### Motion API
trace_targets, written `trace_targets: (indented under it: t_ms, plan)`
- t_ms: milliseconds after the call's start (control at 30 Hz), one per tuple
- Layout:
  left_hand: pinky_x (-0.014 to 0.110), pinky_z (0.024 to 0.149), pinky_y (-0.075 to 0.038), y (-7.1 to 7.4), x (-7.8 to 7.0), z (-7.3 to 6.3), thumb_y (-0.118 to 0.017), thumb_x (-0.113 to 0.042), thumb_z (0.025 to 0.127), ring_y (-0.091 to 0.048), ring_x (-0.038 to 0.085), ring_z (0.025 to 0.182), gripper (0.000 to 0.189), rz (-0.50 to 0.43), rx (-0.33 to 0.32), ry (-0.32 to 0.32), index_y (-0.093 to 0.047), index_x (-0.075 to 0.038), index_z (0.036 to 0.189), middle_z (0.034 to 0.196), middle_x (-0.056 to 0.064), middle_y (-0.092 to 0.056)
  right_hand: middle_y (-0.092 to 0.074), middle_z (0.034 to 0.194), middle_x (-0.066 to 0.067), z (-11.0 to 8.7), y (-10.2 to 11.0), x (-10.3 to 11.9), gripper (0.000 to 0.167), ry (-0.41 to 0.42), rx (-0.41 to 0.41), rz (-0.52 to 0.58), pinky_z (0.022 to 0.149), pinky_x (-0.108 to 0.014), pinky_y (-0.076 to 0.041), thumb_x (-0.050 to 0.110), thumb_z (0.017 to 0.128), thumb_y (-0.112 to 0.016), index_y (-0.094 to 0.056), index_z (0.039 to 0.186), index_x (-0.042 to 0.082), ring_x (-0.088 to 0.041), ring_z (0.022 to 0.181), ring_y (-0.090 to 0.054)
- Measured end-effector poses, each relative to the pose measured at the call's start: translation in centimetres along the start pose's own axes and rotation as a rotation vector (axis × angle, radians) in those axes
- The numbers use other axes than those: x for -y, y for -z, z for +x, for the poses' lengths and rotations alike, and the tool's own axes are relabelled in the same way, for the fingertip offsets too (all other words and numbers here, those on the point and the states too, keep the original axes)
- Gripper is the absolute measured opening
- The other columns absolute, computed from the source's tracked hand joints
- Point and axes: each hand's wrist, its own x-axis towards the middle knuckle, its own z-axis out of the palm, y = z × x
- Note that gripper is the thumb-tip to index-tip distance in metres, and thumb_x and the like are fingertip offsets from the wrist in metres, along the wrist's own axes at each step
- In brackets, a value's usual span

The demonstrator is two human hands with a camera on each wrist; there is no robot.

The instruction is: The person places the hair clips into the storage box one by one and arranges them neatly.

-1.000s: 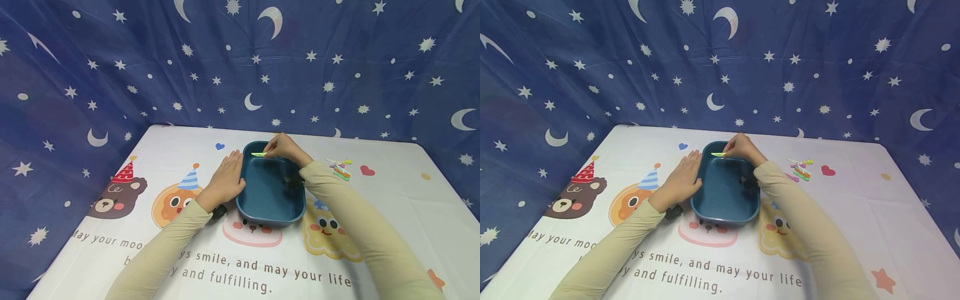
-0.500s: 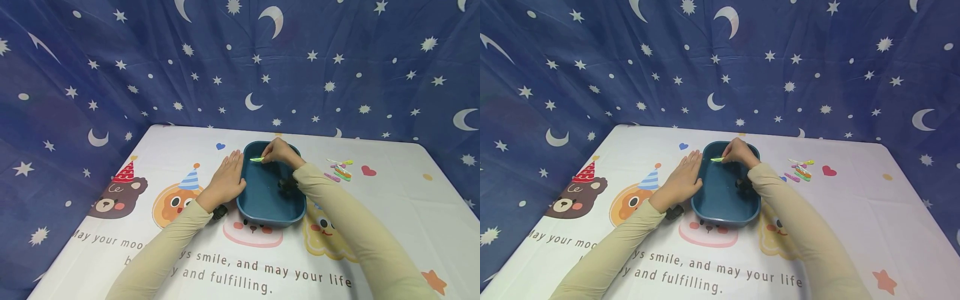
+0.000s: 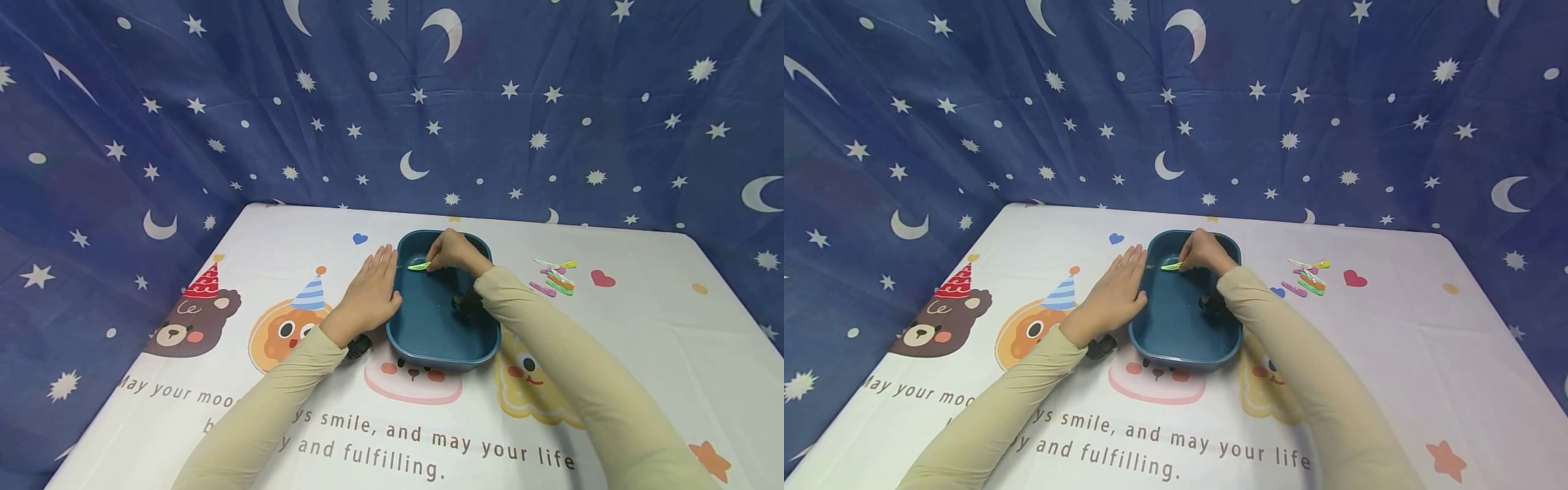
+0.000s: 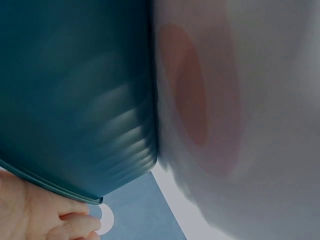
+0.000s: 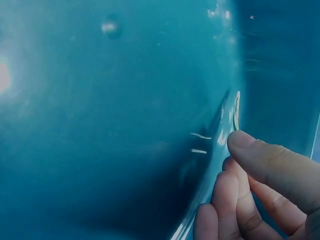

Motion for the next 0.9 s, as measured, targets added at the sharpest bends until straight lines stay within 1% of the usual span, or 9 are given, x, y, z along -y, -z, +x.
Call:
trace_targets:
  t_ms: [233,367,600,733,900]
  plan:
    - [0.039,0.122,-0.005,-0.03,0.04,0.05,-0.043,-0.026,0.094,-0.003,0.026,0.148,0.071,0.002,-0.004,0.001,-0.008,0.003,0.149,0.158,0.016,-0.008,-0.071,0.071,-0.009,0.04,-0.18,0.15,0.013,0.019,-0.006,-0.059,0.056,-0.020,-0.046,0.003,0.069,-0.079,-0.074,0.080,-0.002,-0.008,0.059,-0.054]
    - [0.039,0.122,-0.005,-0.02,0.05,0.05,-0.043,-0.025,0.094,-0.003,0.027,0.148,0.071,0.002,-0.002,0.001,-0.008,0.003,0.149,0.158,0.017,-0.008,-0.071,0.072,-0.008,0.08,-0.28,0.14,0.014,0.011,-0.005,-0.086,0.058,-0.022,-0.047,0.005,0.069,-0.080,-0.074,0.080,0.000,-0.009,0.060,-0.054]
    - [0.039,0.122,-0.005,-0.04,0.00,0.06,-0.043,-0.025,0.094,-0.003,0.027,0.148,0.071,-0.002,-0.004,0.002,-0.009,0.003,0.149,0.158,0.017,-0.008,-0.071,0.072,-0.008,-0.02,-0.28,0.13,0.013,-0.003,0.003,-0.080,0.062,-0.025,-0.050,0.004,0.068,-0.080,-0.074,0.079,0.000,-0.011,0.063,-0.055]
    - [0.039,0.122,-0.005,-0.10,0.01,0.09,-0.043,-0.026,0.094,-0.003,0.026,0.148,0.071,-0.003,-0.001,0.006,-0.009,0.003,0.149,0.158,0.016,-0.008,-0.072,0.074,-0.008,-0.06,-0.22,0.01,0.015,-0.010,0.012,-0.076,0.062,-0.024,-0.050,0.004,0.068,-0.080,-0.074,0.081,0.001,-0.010,0.063,-0.055]
    - [0.040,0.122,-0.006,-0.12,0.00,0.10,-0.043,-0.025,0.094,-0.004,0.027,0.148,0.071,-0.004,-0.007,0.006,-0.009,0.003,0.149,0.158,0.016,-0.008,-0.072,0.076,-0.007,-0.10,0.08,-0.11,0.017,-0.041,0.033,-0.055,0.062,-0.023,-0.051,0.004,0.068,-0.079,-0.075,0.084,0.001,-0.010,0.064,-0.057]
